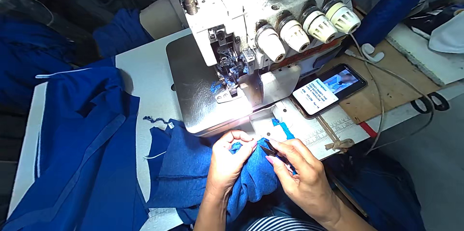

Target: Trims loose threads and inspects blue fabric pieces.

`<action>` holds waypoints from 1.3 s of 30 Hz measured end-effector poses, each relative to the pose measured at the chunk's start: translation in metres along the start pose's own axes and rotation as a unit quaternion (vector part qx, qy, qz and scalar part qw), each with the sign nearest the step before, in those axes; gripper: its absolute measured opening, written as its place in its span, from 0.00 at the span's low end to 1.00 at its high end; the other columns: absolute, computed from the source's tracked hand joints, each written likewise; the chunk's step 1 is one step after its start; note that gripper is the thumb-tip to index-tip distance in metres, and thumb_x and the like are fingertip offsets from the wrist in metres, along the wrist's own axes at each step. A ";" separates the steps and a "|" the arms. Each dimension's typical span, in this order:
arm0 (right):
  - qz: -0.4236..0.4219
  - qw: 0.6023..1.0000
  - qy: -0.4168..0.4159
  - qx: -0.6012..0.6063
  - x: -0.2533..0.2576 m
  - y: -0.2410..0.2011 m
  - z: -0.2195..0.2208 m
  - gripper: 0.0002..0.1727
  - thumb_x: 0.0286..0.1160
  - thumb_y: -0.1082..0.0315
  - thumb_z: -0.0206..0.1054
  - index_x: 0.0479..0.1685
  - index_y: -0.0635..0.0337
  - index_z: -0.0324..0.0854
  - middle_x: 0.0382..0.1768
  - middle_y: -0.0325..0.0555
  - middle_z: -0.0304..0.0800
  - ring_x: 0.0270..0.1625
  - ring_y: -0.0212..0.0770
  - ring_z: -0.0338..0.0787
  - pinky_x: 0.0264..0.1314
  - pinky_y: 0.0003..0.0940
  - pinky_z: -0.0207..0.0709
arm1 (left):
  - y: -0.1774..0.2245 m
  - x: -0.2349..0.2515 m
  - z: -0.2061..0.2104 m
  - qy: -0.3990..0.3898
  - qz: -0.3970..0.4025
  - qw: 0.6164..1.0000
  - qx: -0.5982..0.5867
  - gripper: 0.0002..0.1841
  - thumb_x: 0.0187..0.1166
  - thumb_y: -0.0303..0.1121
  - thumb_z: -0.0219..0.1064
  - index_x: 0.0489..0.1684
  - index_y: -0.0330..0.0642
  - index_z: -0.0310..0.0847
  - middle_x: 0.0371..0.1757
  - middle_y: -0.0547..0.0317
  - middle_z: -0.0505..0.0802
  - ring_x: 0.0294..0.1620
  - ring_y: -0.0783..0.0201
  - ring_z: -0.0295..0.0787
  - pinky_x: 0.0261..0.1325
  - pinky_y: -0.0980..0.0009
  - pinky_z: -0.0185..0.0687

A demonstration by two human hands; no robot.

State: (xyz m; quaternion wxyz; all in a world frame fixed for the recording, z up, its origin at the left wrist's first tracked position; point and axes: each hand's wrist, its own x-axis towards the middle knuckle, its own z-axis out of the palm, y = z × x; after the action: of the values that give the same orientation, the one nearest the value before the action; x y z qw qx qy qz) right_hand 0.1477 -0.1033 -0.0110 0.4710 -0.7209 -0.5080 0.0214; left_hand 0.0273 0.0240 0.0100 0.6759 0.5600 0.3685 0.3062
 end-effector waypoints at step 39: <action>0.003 1.000 -0.007 -0.015 0.002 -0.004 0.001 0.16 0.76 0.64 0.67 0.57 0.59 0.91 0.40 0.40 0.84 0.36 0.26 0.83 0.35 0.18 0.79 | 0.001 0.000 0.000 -0.005 -0.012 1.000 -0.016 0.06 0.69 0.19 0.75 0.37 0.39 0.91 0.33 0.56 0.94 0.34 0.70 0.91 0.40 0.78 0.89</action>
State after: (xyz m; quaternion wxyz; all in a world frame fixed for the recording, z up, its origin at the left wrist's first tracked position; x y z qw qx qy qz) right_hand 0.1451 -0.1008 -0.0079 0.4562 -0.7291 -0.5098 0.0203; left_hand 0.0271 0.0241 0.0109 0.6904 0.5459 0.3666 0.3015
